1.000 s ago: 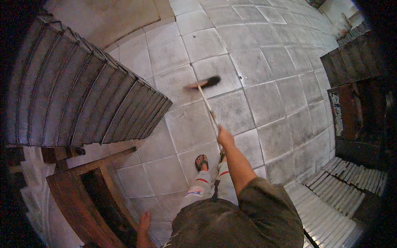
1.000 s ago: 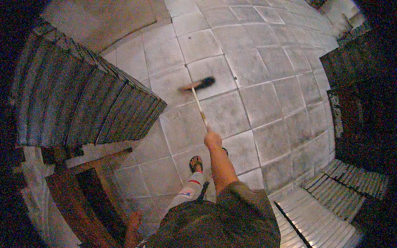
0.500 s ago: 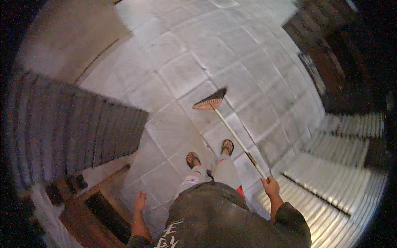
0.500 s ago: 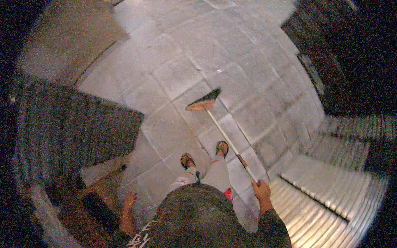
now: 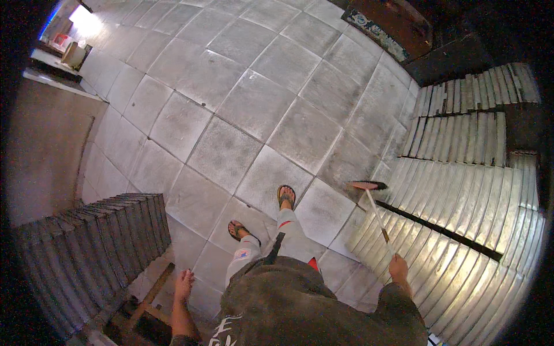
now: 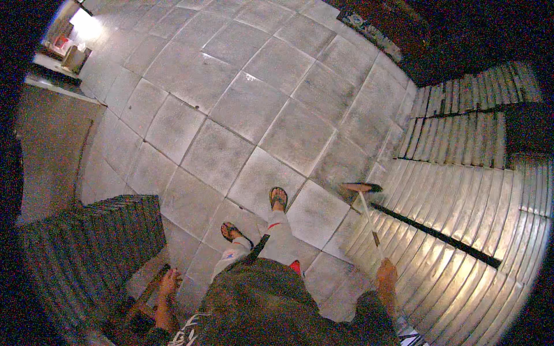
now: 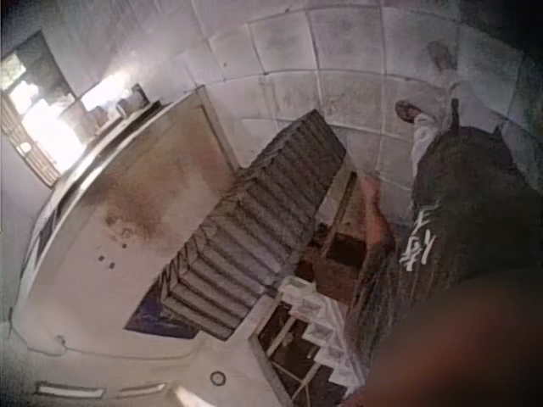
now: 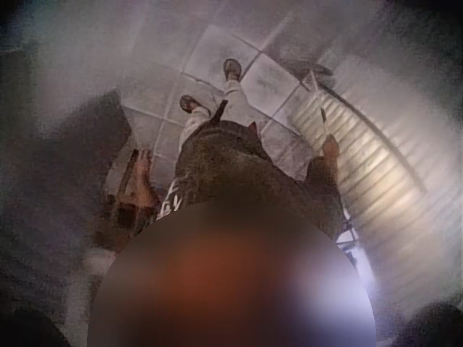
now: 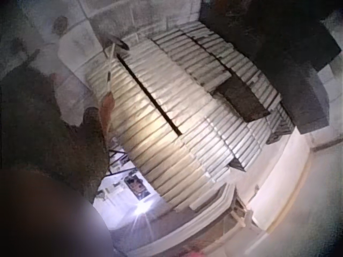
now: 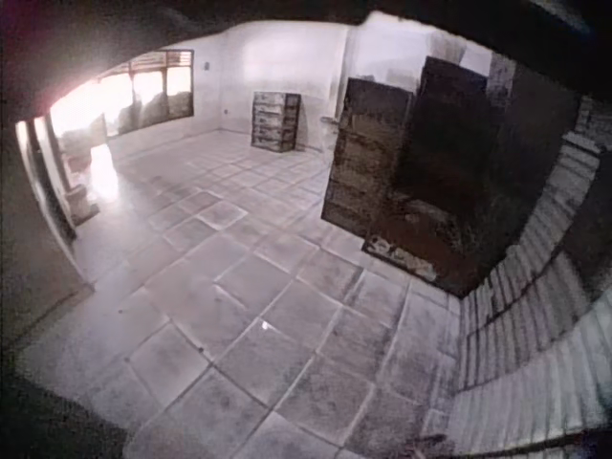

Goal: The person scrapes yellow dough from a metal table into a stand mixer, adds ingredients, and operates the mixer. Then the person sweeps a tiled floor with a broom.

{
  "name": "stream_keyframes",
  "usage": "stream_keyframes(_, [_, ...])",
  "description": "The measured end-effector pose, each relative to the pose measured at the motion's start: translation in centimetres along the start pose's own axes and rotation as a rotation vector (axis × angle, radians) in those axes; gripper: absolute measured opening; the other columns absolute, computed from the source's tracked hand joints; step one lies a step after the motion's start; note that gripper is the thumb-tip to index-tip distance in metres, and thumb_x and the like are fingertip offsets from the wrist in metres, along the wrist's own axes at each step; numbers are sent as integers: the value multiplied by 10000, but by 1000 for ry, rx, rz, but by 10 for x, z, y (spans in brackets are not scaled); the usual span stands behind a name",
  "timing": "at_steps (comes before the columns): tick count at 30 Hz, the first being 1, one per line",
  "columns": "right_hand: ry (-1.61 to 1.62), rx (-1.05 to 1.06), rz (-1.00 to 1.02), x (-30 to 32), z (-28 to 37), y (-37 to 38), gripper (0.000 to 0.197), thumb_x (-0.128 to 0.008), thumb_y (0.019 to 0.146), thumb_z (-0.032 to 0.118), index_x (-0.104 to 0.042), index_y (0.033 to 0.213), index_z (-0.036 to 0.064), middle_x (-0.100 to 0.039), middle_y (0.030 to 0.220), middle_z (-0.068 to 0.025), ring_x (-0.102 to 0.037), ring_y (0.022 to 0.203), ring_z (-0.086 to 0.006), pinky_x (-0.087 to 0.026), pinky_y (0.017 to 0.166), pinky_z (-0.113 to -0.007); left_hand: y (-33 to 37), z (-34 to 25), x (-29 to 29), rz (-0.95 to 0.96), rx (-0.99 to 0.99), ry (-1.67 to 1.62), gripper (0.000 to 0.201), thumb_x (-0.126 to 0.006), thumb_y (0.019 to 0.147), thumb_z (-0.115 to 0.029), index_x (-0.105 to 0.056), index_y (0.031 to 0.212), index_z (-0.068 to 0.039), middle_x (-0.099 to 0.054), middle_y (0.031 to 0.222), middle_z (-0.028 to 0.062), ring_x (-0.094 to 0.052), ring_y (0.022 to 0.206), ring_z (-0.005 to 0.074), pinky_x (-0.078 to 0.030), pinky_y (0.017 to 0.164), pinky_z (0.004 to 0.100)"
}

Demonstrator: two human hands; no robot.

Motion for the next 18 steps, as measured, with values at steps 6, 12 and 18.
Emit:
stream_keyframes(6, [-46,479,111,2,158,147,373,-416,928,321,-522,1229,126,-630,963,-211,-588,876,-417,-457,781,-504,-53,34,-24,4,136,76,454,-509,918,-397,-555,1126,3,-631,968,94,-596,765,182,-472,653,291])
stream_keyframes(12, [-104,791,242,19,520,143,347,-416,909,283,-526,1222,182,-637,1032,-153,-608,959,-350,-466,822,-481,-105,50,-32,-108,103,8,402,-514,927,-363,-559,1101,-3,-628,932,86,-594,746,168,-480,643,291])
stream_keyframes(18, [1,897,175,40,611,95,339,-453,904,312,-553,1208,200,-656,1010,-130,-629,937,-314,-488,799,-459,-144,48,-31,-171,156,10,370,-507,931,-364,-557,1091,-34,-628,895,58,-583,718,154,-463,599,282])
Point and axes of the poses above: each hand's wrist, its own y-axis towards the middle knuckle, its own x-axis out of the back of the hand, z = x × y, the point moved 9 cm from there along y, towards the middle knuckle
